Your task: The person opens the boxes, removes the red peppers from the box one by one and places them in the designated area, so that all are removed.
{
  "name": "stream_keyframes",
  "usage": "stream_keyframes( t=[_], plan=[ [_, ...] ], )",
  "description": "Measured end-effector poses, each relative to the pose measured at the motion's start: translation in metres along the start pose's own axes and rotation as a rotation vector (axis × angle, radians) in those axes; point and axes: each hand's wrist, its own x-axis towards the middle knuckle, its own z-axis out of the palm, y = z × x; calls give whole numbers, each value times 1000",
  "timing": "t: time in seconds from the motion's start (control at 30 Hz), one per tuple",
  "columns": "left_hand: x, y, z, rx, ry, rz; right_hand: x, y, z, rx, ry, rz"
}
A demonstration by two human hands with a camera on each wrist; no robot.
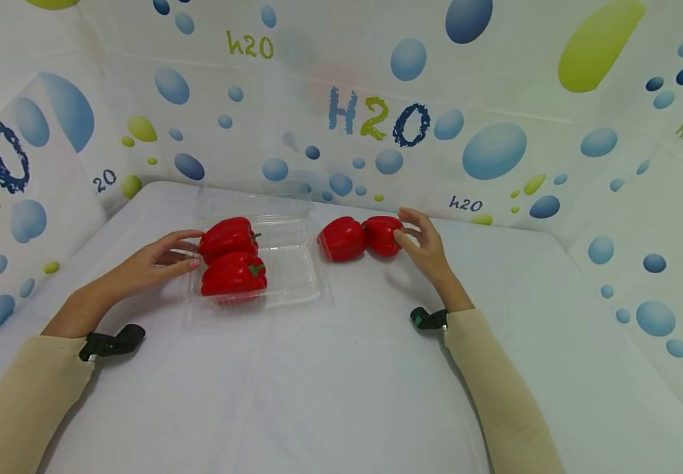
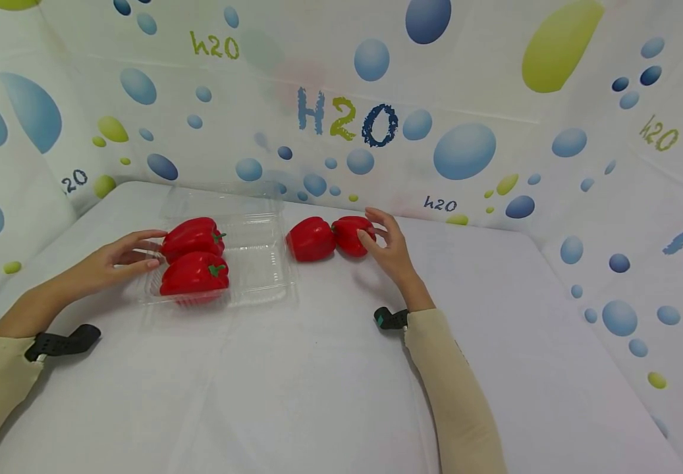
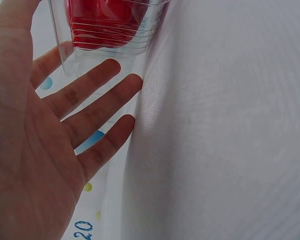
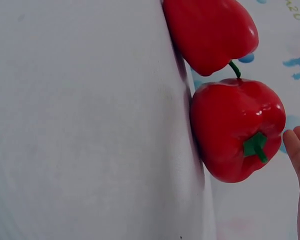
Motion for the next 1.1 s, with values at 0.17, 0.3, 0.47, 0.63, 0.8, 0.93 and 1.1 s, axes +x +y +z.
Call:
stream_keyframes(
  t=[0.17, 0.3, 0.47, 0.63, 0.8, 0.93, 1.1],
  plan=[
    [1, -1, 0, 14, 1, 2, 0, -2, 2, -11, -9, -25],
    [2, -1, 0, 7, -4, 3, 1, -5, 3, -22, -14, -44],
    [1, -1, 0, 3, -6, -1, 0, -7, 4, -26, -42, -44],
    [1, -2, 0, 9, -3, -4, 1, -7, 6, -11, -75, -65],
    [1, -4, 0, 14, 1, 2, 1, -7, 9, 6, -117, -97],
    [1, -3, -1, 10, -3, 2, 1, -9, 11, -16, -127, -113],
    [1, -3, -1, 10, 0, 9, 0, -10, 15, -20, -150, -145]
  ],
)
